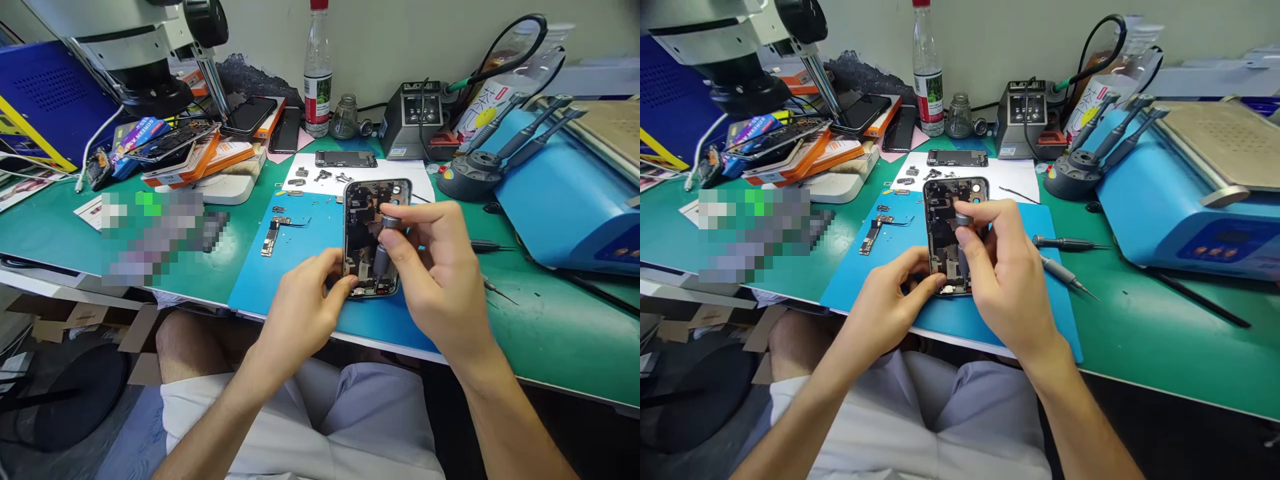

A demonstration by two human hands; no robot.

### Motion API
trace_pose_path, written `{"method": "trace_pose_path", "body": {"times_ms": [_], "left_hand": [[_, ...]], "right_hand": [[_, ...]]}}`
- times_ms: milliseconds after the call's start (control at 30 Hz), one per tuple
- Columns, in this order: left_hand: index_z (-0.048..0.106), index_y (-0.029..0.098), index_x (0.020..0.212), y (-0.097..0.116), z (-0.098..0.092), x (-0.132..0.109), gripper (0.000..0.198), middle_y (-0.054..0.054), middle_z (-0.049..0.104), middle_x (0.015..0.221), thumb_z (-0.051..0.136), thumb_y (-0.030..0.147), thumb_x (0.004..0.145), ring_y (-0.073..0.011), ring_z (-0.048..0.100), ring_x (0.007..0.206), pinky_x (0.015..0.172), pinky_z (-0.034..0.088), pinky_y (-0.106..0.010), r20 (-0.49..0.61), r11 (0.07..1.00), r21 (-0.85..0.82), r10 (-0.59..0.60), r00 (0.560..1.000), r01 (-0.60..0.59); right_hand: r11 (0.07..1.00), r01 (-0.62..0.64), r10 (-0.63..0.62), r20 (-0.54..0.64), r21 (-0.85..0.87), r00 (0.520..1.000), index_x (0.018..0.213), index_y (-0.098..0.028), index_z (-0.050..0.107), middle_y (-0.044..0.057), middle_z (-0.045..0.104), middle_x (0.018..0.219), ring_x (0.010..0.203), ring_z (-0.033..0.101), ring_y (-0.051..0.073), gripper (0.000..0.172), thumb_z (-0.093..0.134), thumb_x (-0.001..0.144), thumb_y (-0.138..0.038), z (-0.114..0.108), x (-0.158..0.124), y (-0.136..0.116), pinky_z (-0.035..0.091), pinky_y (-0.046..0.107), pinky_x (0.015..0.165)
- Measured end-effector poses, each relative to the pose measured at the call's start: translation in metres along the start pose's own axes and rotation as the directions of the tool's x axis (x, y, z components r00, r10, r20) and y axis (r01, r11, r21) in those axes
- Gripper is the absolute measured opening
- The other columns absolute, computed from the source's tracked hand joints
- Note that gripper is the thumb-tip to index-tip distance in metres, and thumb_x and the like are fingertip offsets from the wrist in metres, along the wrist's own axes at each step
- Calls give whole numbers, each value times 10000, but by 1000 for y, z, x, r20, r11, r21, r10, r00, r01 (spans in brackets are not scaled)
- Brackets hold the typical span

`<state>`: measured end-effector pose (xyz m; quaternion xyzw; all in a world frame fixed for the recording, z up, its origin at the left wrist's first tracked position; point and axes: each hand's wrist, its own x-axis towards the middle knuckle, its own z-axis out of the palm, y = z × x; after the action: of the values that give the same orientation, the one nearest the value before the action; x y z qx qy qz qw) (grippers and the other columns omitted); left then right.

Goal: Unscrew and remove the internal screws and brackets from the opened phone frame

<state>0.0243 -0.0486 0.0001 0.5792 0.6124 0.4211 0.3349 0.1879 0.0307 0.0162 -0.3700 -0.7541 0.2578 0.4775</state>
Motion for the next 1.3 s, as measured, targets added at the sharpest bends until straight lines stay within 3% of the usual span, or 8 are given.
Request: {"method": "trace_pose_path", "body": {"times_ms": [467, 600, 667, 733, 900, 1000, 1100, 1300], "left_hand": [[716, 246, 1167, 0, 2, 0, 134, -3, 833, 1105, 678, 235, 1038, -209, 729, 923, 775, 466, -308, -20, 999, -44, -25, 999, 24], [731, 251, 1163, 1, 4, 0, 149, -9, 833, 1087, 682, 235, 1023, -216, 734, 940, 786, 480, -315, -30, 995, -99, -35, 999, 32], [721, 252, 1174, 2, 4, 1, 158, -11, 832, 1099, 659, 234, 1029, -210, 748, 942, 783, 516, -309, -39, 990, -136, -29, 999, 24], [693, 247, 1200, 4, 1, 0, 169, -19, 831, 1126, 614, 250, 1050, -200, 761, 929, 760, 572, -297, -46, 982, -187, -25, 999, 16], [610, 208, 1271, 11, -32, -8, 260, -55, 830, 1102, 660, 317, 1040, -188, 776, 885, 656, 692, -280, -178, 859, -511, -80, 981, -23], [588, 216, 1307, 9, -61, -18, 329, -62, 815, 1197, 724, 342, 1035, -219, 810, 1061, 834, 749, -362, -317, 811, -577, -112, 942, -98], [511, 288, 1432, 1, -79, -26, 509, -63, 775, 1333, 782, 321, 1003, -269, 802, 1162, 828, 767, -439, -348, 792, -595, -100, 932, -137], [489, 272, 1479, -8, -72, -25, 586, -79, 778, 1311, 797, 365, 990, -299, 808, 1170, 889, 756, -466, -287, 725, -685, -170, 943, -78]], "right_hand": [[997, -56, 57, -6, 58, 998, 1250, -279, 697, 2, 639, 1002, 763, 573, 144, 218, 691, 1033, -255, 3, 0, 0, 500, 303, 666], [983, -117, 144, -196, 141, 970, 1301, -306, 660, 22, 667, 1063, 753, 635, 161, 241, 651, 1065, -356, -10, 0, 1, 534, 327, 659], [988, -154, 148, -274, 1, 950, 1323, -312, 651, 30, 672, 1076, 701, 629, 162, 277, 653, 1062, -406, -21, -2, 4, 513, 332, 617], [964, -161, 118, -202, -210, 972, 1361, -311, 641, 42, 693, 1066, 738, 666, 191, 308, 607, 1078, -427, -31, -4, 9, 510, 346, 640], [910, -119, 102, -62, -397, 993, 1498, -307, 590, 53, 758, 1039, 712, 698, 217, 512, 695, 1012, -431, -42, -15, 15, 505, 366, 640], [953, -194, 173, -106, -232, 979, 1510, -326, 538, 40, 772, 1027, 735, 734, 225, 550, 716, 1007, -456, -36, -15, 8, 586, 384, 671], [966, -248, 254, -83, 78, 964, 1536, -332, 445, 38, 789, 1049, 761, 759, 236, 653, 757, 982, -478, -20, -8, -1, 663, 419, 715], [934, -272, 244, 146, 230, 959, 1276, -290, 565, 51, 820, 1102, 885, 809, 224, 338, 710, 1026, -465, 18, -3, -14, 690, 434, 893]]}}
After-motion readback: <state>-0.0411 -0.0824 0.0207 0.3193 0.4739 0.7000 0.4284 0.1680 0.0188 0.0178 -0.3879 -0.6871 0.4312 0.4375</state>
